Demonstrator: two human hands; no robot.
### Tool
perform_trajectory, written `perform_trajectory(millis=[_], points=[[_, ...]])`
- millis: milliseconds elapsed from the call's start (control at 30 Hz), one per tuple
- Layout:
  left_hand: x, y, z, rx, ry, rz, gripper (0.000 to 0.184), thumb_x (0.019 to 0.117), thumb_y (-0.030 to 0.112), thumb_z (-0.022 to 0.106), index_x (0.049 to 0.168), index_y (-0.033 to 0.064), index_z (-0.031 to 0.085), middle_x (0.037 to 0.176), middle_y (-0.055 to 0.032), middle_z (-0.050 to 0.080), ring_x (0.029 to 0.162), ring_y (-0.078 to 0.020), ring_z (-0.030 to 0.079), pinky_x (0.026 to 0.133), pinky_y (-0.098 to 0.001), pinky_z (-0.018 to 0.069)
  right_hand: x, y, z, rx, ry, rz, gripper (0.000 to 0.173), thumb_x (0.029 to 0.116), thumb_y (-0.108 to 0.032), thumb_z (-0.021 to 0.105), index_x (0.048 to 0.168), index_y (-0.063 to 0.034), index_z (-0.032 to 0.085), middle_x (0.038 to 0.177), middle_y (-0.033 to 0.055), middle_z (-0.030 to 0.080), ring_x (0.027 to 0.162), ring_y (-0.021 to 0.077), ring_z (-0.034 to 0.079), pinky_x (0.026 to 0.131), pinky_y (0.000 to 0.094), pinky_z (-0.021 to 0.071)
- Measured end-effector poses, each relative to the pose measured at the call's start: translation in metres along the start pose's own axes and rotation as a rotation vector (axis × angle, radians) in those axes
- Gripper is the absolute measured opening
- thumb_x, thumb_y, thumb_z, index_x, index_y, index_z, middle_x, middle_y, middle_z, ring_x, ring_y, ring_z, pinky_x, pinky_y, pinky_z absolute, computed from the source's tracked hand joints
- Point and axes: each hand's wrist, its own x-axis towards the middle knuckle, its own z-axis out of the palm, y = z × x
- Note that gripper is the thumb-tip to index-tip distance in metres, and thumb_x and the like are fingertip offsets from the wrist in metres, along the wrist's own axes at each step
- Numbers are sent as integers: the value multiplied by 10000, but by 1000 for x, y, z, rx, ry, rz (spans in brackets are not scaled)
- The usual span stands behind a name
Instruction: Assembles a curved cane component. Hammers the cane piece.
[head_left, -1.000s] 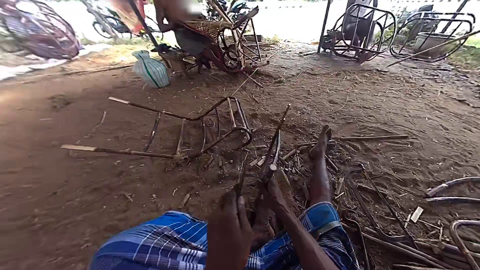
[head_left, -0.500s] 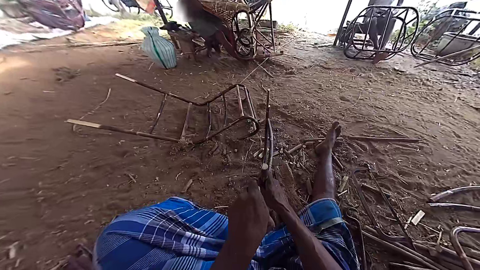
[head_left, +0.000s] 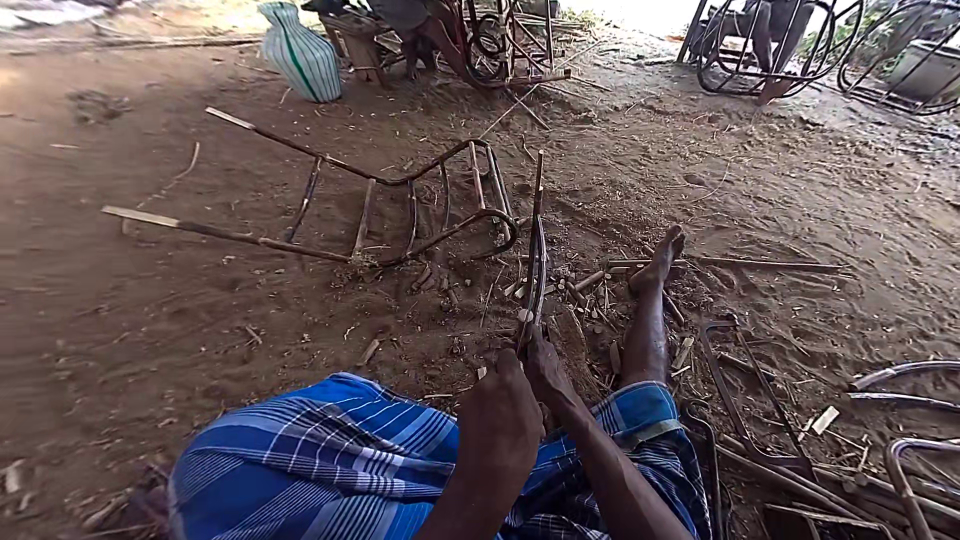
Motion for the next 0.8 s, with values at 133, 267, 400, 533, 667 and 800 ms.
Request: perform_trajectory(millis=[133,267,400,533,667,800], points=[[-2,-1,0,-21,35,26,261,1055,178,528,1211,-12,616,759,-148,661,664,-329,691,599,-485,576,1,2,-2,-6,0,12,409,1058,-376,562,1316,-62,514,942,199,655,836,370,675,698,563,554],[1,-2,14,9,36,31,283,1060,180,513,1226,-25,618,796,-165,673,683,-340,700,610,-491,585,24,17,8,-38,-19,46,408,1041,-386,585,1285,-60,559,974,165,686,899,325,698,812,536,566],[-2,-1,13,4,29,34,262,1059,184,531,1183,-24,631,753,-156,658,671,-332,695,603,-486,580,24,23,9,10,0,10,401,1042,-383,585,1268,-52,573,951,159,684,869,316,693,794,535,565],[-4,0,15,5,26,36,281,1058,176,526,1215,-30,635,789,-168,672,699,-338,700,628,-489,587,27,26,10,26,-8,21,399,1040,-394,584,1265,-65,574,949,150,687,860,306,696,788,531,567],[-7,0,14,-8,41,42,273,1057,177,525,1213,-21,629,786,-166,665,677,-336,697,597,-489,582,27,27,10,22,-3,9,391,1039,-398,579,1254,-71,573,911,137,677,825,295,688,761,521,568],[-7,-2,13,-10,21,40,294,1060,184,512,1243,-16,626,804,-166,674,696,-342,700,612,-495,584,24,23,9,-3,-13,34,422,1042,-395,574,1324,-81,557,988,158,698,901,319,703,812,546,565]])
